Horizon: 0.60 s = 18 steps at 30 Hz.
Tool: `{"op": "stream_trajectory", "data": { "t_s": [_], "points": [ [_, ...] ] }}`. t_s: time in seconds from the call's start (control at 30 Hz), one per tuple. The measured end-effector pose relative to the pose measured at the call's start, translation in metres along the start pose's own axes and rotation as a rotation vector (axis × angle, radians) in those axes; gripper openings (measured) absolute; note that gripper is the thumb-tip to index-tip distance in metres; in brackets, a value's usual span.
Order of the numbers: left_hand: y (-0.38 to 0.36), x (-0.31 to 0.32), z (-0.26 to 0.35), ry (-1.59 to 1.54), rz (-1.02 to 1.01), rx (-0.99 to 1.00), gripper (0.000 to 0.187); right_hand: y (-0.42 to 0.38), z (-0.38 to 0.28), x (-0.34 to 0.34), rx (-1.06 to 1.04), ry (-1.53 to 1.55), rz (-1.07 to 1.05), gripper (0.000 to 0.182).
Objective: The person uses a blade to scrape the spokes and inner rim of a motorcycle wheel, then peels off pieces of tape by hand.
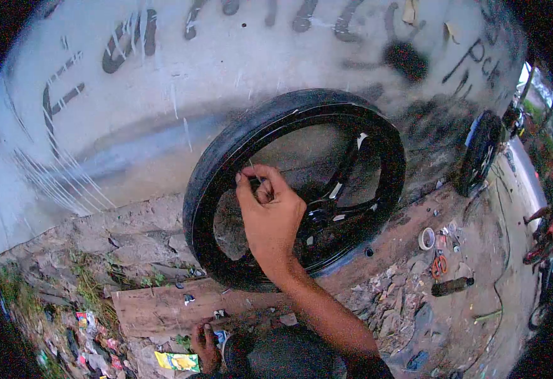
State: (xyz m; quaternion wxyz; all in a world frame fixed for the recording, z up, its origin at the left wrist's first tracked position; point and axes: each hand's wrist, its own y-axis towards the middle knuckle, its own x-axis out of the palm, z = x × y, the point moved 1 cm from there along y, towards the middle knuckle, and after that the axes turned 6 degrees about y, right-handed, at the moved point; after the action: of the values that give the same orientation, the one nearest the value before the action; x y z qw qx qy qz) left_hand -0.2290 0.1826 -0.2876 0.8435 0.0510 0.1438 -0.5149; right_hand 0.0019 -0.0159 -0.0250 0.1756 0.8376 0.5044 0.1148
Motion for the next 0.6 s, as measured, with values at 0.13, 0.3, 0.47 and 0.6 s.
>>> {"op": "stream_trajectory", "data": {
  "t_s": [0.13, 0.3, 0.47, 0.6],
  "points": [
    [0.0, -0.004, 0.006, 0.022, -0.026, -0.016, 0.02, -0.001, -0.004, -0.001, 0.005, 0.007, 0.022, 0.013],
    [0.003, 0.0, 0.002, 0.022, -0.011, 0.102, 0.019, -0.001, -0.004, -0.002, 0.011, 0.014, 0.02, 0.014],
    [0.0, 0.0, -0.007, -0.009, -0.045, -0.017, 0.018, -0.002, 0.001, -0.001, -0.049, 0.023, 0.037, 0.015],
    [0.001, 0.006, -0.003, -0.075, -0.004, 0.055, 0.018, 0.0, 0.004, -0.002, -0.033, 0.026, 0.025, 0.014]
  ]
}}
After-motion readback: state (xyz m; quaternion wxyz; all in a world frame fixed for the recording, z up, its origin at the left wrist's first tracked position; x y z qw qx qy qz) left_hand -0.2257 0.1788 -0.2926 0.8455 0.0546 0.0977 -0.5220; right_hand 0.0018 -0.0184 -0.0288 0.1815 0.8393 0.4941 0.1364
